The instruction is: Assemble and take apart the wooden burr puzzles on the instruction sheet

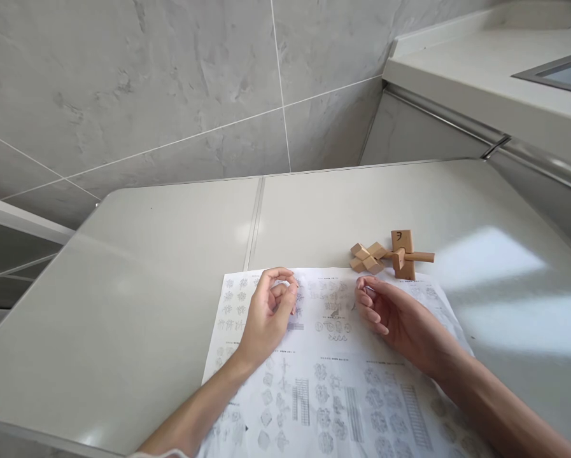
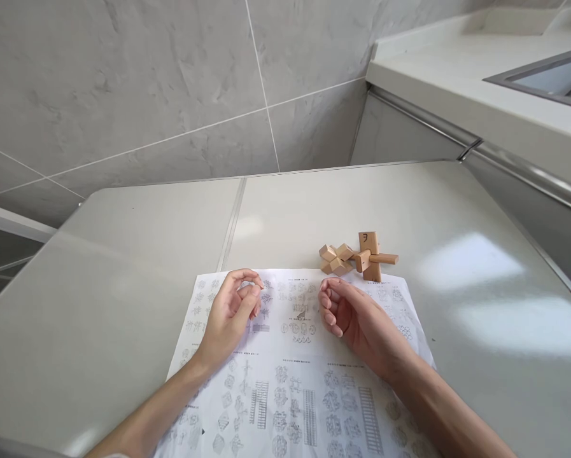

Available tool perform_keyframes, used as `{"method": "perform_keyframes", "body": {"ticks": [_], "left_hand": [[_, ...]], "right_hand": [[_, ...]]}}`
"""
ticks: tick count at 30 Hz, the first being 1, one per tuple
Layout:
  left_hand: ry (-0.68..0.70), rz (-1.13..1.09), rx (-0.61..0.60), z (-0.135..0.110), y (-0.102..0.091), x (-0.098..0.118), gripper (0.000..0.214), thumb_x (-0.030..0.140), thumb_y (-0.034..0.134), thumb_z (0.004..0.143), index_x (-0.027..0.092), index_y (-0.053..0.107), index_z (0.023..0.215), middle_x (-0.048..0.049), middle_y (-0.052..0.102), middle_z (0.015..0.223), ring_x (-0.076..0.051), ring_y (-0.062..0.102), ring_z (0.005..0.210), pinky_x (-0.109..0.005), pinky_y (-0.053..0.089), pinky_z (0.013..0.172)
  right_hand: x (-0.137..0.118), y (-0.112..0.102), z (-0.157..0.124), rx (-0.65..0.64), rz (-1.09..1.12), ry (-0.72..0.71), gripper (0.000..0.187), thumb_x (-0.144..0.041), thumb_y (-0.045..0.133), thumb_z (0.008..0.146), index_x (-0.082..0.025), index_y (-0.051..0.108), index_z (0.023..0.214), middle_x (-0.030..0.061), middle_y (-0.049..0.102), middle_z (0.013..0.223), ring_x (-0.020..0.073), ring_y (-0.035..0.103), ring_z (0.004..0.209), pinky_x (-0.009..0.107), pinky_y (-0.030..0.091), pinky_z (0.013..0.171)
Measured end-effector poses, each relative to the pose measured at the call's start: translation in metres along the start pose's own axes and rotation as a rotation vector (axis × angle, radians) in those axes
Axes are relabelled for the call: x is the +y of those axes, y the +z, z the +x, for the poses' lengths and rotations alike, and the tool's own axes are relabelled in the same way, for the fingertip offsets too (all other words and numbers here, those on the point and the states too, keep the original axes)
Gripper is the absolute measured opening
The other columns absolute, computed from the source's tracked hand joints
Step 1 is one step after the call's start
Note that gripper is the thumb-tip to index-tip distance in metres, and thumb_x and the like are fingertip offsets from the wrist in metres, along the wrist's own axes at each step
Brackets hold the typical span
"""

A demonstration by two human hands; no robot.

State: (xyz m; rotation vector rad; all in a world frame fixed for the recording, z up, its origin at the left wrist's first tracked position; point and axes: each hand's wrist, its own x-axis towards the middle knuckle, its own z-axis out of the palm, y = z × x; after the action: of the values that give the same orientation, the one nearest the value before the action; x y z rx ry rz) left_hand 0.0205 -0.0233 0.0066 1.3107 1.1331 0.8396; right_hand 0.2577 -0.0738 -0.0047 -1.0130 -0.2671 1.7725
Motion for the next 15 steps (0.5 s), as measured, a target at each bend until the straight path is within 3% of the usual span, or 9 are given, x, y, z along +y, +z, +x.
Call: {"method": "perform_keyframes", "body": {"ticks": [15], "left_hand": [[0.009,0.002,0.001,0.0004,0.0002,-0.0005,0.014,0.037,0.06,0.108,0.026,0.058,0.116,-0.0001,0.065,0.103,-0.01,0.052,0.067,-0.025,0.047,0.065]], "right_hand": [[0.0005,-0.0014,0.0006,-0.007,0.009,0.006,0.025,-0.041,0.085,0.093,-0.019,0.074,0.09,-0.0004,0.059,0.076,0.0107,0.05,0.059,0.02,0.045,0.046]]}}
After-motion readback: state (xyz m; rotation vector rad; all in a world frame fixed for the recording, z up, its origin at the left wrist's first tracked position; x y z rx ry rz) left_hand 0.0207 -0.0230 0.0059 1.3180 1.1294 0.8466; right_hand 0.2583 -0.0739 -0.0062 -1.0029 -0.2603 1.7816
